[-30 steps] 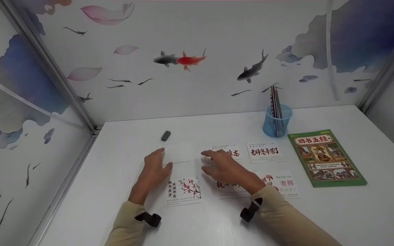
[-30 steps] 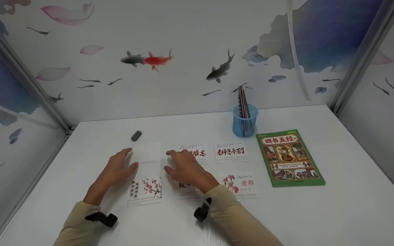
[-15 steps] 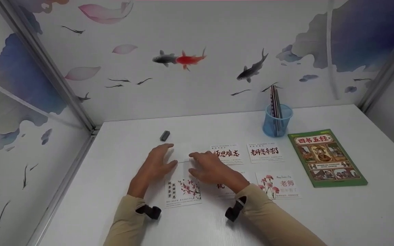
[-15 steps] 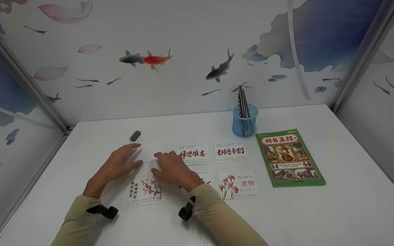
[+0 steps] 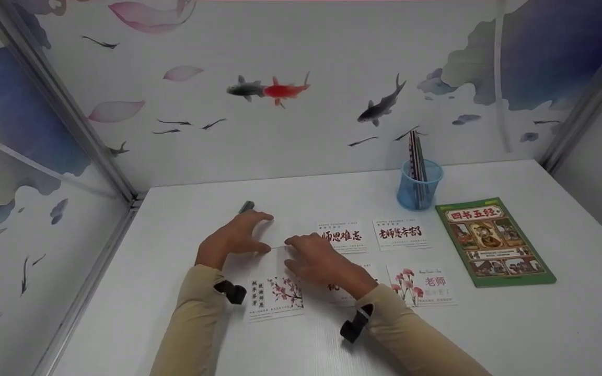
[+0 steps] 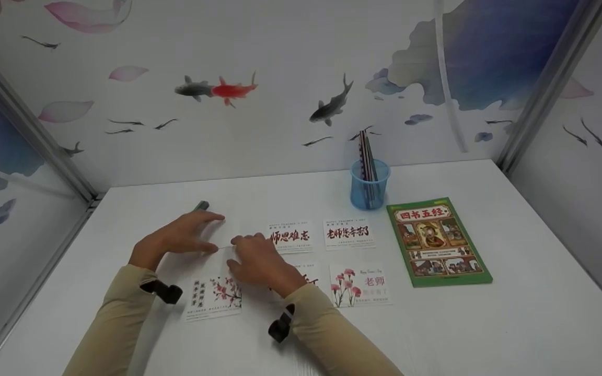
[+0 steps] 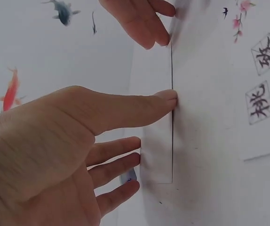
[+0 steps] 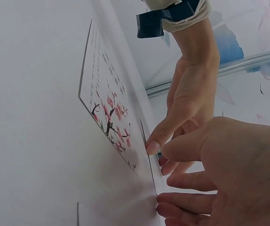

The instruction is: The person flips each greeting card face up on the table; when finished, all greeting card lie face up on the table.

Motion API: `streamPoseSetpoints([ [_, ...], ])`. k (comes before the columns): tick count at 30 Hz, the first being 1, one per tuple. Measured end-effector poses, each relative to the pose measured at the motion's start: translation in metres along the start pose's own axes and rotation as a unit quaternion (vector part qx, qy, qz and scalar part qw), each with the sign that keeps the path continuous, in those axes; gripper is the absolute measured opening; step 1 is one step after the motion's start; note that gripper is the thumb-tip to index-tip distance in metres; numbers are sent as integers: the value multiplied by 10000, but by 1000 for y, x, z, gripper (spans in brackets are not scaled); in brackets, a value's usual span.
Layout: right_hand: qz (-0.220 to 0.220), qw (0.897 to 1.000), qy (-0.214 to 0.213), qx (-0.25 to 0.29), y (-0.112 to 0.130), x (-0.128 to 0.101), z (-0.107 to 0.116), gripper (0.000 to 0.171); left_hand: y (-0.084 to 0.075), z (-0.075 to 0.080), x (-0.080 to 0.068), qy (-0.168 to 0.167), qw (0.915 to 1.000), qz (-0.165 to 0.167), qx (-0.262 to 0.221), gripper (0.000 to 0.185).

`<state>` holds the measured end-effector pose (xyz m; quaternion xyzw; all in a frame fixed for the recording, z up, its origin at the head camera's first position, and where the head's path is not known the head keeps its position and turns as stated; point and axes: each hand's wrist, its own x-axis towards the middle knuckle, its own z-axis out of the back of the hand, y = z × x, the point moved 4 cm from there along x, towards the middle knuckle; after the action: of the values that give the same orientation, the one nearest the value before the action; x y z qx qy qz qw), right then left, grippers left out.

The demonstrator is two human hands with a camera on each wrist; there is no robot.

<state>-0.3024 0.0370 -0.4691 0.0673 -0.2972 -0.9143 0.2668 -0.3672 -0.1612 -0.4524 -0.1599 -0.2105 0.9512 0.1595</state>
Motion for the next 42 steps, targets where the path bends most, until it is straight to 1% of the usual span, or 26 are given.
streamPoseSetpoints([
  [2, 40, 10000, 21, 69, 0, -1, 1, 50, -1, 2, 1, 14, 10000, 12, -7, 82],
  [4, 38, 9998, 21, 193, 0, -1, 1, 52, -2, 3, 2, -33, 9999, 92, -38, 88],
  [6, 1, 9991, -27, 429, -2, -1, 2, 54, -2, 4, 2, -162, 9998, 108, -13, 94],
  [8, -104, 9972, -114, 733, -5, 0, 2, 59, -3, 3, 2, -332, 9994, 54, -65, 99],
  [9, -156, 9957, -181, 896, -6, 0, 3, 62, -4, 2, 1, -428, 9990, -13, -150, 100],
  [12, -279, 9901, -407, 1316, -11, -1, 5, 69, -7, -4, -1, -728, 9952, -460, -466, 98],
  [15, -279, 9847, -668, 1588, -12, -1, 11, 68, -9, -8, -5, -1105, 9864, -881, -837, 91],
  [17, -173, 9799, -900, 1770, -12, -1, 15, 63, -10, -11, -7, -1425, 9785, -1090, -1013, 86],
  [21, 71, 9697, -1245, 2101, -9, -1, 22, 58, -12, -14, -13, -2004, 9615, -1367, -1290, 81],
  [24, 202, 9653, -1320, 2243, -7, 0, 23, 57, -14, -16, -16, -2288, 9519, -1457, -1425, 78],
  [27, 320, 9623, -1407, 2307, -6, 1, 24, 52, -16, -16, -18, -2470, 9433, -1518, -1613, 74],
  [29, 374, 9607, -1492, 2311, -6, 0, 25, 48, -17, -15, -20, -2520, 9363, -1573, -1874, 68],
  [31, 474, 9598, -1588, 2267, -6, 0, 26, 43, -18, -14, -21, -2534, 9263, -1623, -2269, 59],
  [33, 537, 9592, -1705, 2191, -7, -1, 28, 36, -17, -12, -22, -2584, 9120, -1577, -2768, 48],
  [34, 547, 9585, -1773, 2163, -7, -1, 30, 32, -15, -10, -22, -2615, 9029, -1540, -3044, 44],
  [36, 618, 9556, -1923, 2144, -7, -2, 33, 25, -12, -8, -24, -2646, 8855, -1374, -3564, 43],
  [38, 676, 9536, -2063, 2089, -8, -2, 35, 22, -7, -6, -25, -2624, 8710, -1213, -3972, 43],
  [40, 725, 9507, -2208, 2051, -8, -2, 37, 22, -4, -7, -26, -2505, 8609, -1160, -4273, 44],
  [42, 678, 9481, -2294, 2094, -9, -2, 38, 20, -2, -9, -27, -2300, 8536, -1203, -4516, 50],
])
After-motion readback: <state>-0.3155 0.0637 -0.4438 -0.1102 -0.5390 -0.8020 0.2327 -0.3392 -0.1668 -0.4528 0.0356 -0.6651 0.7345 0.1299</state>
